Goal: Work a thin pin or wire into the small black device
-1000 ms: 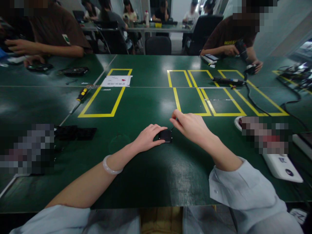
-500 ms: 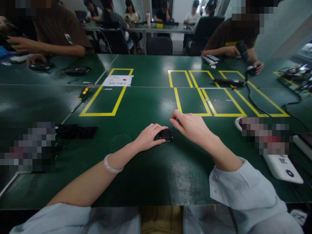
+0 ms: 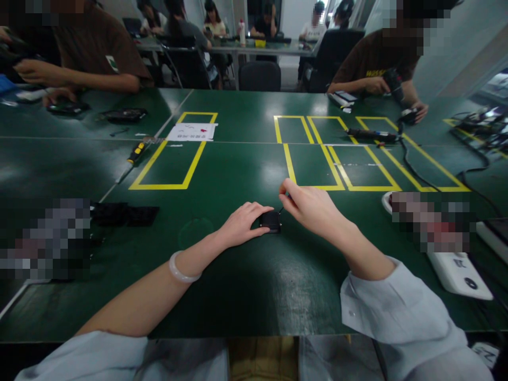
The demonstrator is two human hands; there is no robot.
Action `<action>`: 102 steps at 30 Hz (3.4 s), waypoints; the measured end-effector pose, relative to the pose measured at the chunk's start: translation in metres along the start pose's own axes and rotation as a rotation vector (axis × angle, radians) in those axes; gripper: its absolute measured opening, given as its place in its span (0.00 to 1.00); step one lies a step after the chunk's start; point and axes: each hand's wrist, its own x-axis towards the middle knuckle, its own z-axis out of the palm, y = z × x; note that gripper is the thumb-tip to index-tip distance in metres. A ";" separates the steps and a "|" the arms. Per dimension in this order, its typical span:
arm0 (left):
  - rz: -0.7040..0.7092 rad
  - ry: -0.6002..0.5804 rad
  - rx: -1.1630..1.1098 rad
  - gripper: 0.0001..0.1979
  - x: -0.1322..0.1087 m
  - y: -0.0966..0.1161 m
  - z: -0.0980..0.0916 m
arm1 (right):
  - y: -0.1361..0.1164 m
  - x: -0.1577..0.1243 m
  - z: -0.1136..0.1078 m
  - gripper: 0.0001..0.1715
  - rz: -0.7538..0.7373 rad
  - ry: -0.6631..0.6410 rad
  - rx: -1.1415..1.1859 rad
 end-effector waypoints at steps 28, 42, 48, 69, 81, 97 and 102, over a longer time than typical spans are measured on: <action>0.004 0.013 -0.025 0.25 -0.001 0.000 0.000 | -0.001 0.001 0.001 0.14 0.018 -0.011 -0.014; 0.004 0.013 -0.015 0.25 -0.001 -0.001 0.002 | 0.000 0.001 0.000 0.15 0.018 -0.043 -0.008; 0.009 0.018 -0.007 0.25 -0.001 -0.002 0.003 | -0.001 -0.001 -0.001 0.13 -0.003 -0.007 0.028; 0.003 0.018 -0.013 0.25 -0.002 -0.001 0.003 | 0.000 0.001 0.002 0.16 0.006 -0.018 -0.001; 0.006 0.029 -0.025 0.25 -0.001 -0.001 0.003 | -0.001 -0.001 0.001 0.16 -0.012 -0.003 0.044; 0.012 0.022 -0.007 0.25 -0.001 -0.002 0.004 | -0.001 0.000 0.002 0.15 -0.012 0.010 0.025; 0.012 0.025 -0.029 0.26 -0.001 -0.003 0.004 | 0.000 0.000 0.002 0.15 -0.005 -0.010 0.003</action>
